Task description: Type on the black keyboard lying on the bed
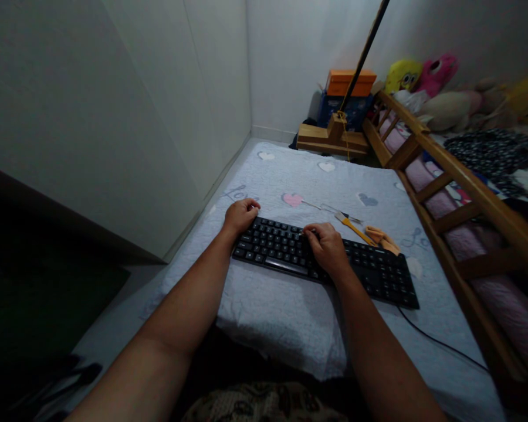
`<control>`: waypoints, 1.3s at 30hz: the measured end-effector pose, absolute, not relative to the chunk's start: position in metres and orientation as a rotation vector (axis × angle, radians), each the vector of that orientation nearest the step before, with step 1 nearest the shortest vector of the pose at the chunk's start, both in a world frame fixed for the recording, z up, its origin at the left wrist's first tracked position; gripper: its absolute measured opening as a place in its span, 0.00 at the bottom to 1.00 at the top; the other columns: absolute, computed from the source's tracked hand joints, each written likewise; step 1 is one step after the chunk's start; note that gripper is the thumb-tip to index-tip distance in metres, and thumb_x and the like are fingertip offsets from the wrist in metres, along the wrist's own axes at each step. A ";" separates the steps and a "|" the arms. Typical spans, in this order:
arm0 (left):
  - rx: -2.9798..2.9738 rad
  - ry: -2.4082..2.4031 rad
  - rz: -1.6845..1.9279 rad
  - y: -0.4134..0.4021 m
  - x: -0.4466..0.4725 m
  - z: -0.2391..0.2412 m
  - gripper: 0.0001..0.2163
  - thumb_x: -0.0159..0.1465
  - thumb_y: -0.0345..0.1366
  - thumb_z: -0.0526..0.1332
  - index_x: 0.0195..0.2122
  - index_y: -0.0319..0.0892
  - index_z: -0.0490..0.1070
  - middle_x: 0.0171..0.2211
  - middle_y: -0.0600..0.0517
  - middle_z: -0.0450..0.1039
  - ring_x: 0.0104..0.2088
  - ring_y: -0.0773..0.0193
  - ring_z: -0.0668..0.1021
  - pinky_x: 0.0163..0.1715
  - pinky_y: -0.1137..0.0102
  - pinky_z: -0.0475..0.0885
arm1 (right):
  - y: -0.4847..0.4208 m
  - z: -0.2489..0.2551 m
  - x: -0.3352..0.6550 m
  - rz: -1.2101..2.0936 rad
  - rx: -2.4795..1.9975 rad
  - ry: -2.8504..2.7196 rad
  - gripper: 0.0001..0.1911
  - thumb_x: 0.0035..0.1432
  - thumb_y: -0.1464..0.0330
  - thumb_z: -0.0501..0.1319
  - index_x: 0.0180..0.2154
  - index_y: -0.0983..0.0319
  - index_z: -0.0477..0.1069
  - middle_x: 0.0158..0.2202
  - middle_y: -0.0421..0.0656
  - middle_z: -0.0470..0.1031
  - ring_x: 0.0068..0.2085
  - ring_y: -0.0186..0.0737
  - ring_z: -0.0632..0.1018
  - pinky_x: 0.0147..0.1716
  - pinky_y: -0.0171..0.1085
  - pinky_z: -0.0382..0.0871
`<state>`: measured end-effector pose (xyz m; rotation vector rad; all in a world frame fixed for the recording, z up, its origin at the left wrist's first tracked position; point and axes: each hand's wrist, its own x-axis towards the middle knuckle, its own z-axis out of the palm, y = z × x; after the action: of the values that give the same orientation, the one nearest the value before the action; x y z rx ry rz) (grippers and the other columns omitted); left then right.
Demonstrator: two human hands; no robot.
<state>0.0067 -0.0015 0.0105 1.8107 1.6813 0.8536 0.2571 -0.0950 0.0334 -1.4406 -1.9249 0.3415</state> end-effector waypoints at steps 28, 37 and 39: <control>1.802 1.696 0.839 -0.002 0.007 0.010 0.12 0.55 0.37 0.57 0.36 0.42 0.78 0.26 0.53 0.74 0.29 0.64 0.73 0.30 0.71 0.63 | -0.094 0.032 0.248 0.388 -1.372 -1.969 0.08 0.61 0.71 0.57 0.36 0.58 0.76 0.36 0.45 0.79 0.42 0.46 0.74 0.45 0.45 0.67; 1.814 1.687 0.842 -0.002 0.007 0.010 0.12 0.55 0.37 0.57 0.35 0.42 0.78 0.26 0.53 0.74 0.29 0.64 0.72 0.30 0.71 0.63 | -0.098 0.035 0.247 0.384 -1.358 -2.005 0.08 0.60 0.72 0.57 0.36 0.59 0.76 0.35 0.46 0.79 0.41 0.46 0.74 0.44 0.45 0.68; 1.814 1.687 0.841 -0.002 0.006 0.010 0.12 0.55 0.37 0.57 0.35 0.42 0.78 0.26 0.53 0.74 0.29 0.64 0.72 0.30 0.71 0.63 | -0.099 0.036 0.247 0.392 -1.362 -2.010 0.08 0.60 0.72 0.57 0.36 0.59 0.76 0.35 0.46 0.79 0.41 0.46 0.74 0.44 0.45 0.68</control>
<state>0.0065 -0.0020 0.0101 1.8139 1.6873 0.8414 0.2470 -0.0989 0.0365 -1.3616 -2.0097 0.3924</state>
